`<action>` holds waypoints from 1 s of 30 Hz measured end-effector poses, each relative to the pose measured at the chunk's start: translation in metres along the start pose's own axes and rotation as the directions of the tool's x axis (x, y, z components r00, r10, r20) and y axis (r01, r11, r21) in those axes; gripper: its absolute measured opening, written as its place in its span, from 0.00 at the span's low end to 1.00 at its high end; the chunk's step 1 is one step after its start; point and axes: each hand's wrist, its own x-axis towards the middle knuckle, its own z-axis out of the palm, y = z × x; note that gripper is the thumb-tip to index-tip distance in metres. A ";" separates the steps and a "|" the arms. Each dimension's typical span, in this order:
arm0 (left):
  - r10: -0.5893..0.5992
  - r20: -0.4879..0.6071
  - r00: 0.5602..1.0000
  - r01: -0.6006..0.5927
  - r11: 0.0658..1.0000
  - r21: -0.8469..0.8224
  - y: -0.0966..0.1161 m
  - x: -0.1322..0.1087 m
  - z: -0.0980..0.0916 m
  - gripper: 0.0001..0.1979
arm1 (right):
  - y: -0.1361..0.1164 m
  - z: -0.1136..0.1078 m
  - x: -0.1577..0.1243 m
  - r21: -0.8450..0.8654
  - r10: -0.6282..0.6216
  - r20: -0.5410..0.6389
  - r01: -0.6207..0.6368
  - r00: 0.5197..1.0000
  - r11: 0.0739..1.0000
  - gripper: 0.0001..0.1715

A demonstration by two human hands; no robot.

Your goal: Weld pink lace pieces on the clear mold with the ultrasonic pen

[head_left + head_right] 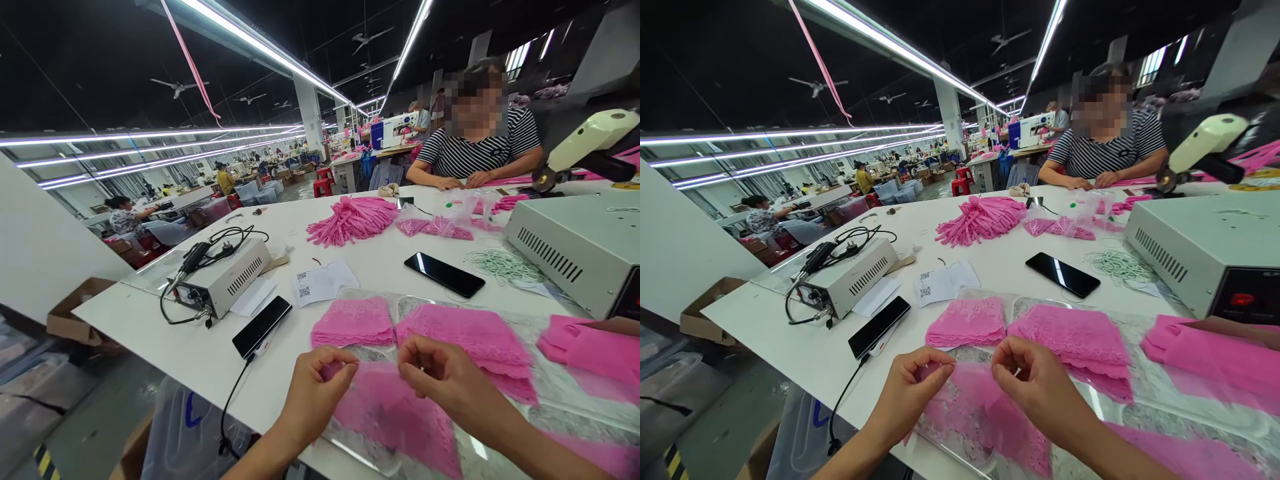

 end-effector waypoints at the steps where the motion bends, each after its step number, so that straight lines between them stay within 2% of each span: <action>1: -0.002 0.001 1.000 0.002 1.000 -0.003 -0.002 0.000 0.001 0.09 | 0.001 0.000 -0.001 0.005 0.009 0.002 -0.009 1.000 1.000 0.10; 9: -0.007 -0.017 1.000 0.006 0.997 -0.083 -0.017 0.003 0.006 0.09 | 0.007 0.006 0.000 0.016 0.010 -0.044 -0.009 0.999 1.000 0.10; 13: -0.031 -0.041 0.999 0.024 0.989 -0.148 -0.033 0.004 0.010 0.09 | 0.013 0.013 0.001 0.021 -0.005 -0.063 0.007 0.998 1.000 0.10; 16: 0.033 -0.121 0.992 -0.054 0.983 -0.173 -0.051 0.004 0.018 0.10 | 0.022 0.016 0.001 -0.023 -0.047 -0.103 0.045 0.994 0.999 0.11; 19: 0.127 -0.171 0.977 -0.153 0.977 -0.151 -0.065 0.004 0.025 0.13 | 0.030 0.018 0.000 -0.095 -0.148 -0.136 0.136 0.980 0.986 0.11; 23: 0.174 -0.203 0.964 -0.200 0.973 -0.112 -0.071 0.001 0.029 0.15 | 0.035 0.020 -0.003 -0.145 -0.241 -0.127 0.222 0.962 0.964 0.11; 27: 0.196 -0.268 0.943 -0.224 0.971 -0.079 -0.070 0.001 0.030 0.13 | 0.038 0.028 -0.007 -0.102 -0.160 -0.252 0.138 0.954 0.985 0.11; 30: 0.217 -0.278 0.936 -0.239 0.970 -0.050 -0.066 0.004 0.023 0.10 | 0.037 0.035 -0.008 -0.058 -0.123 -0.256 0.111 0.959 0.992 0.11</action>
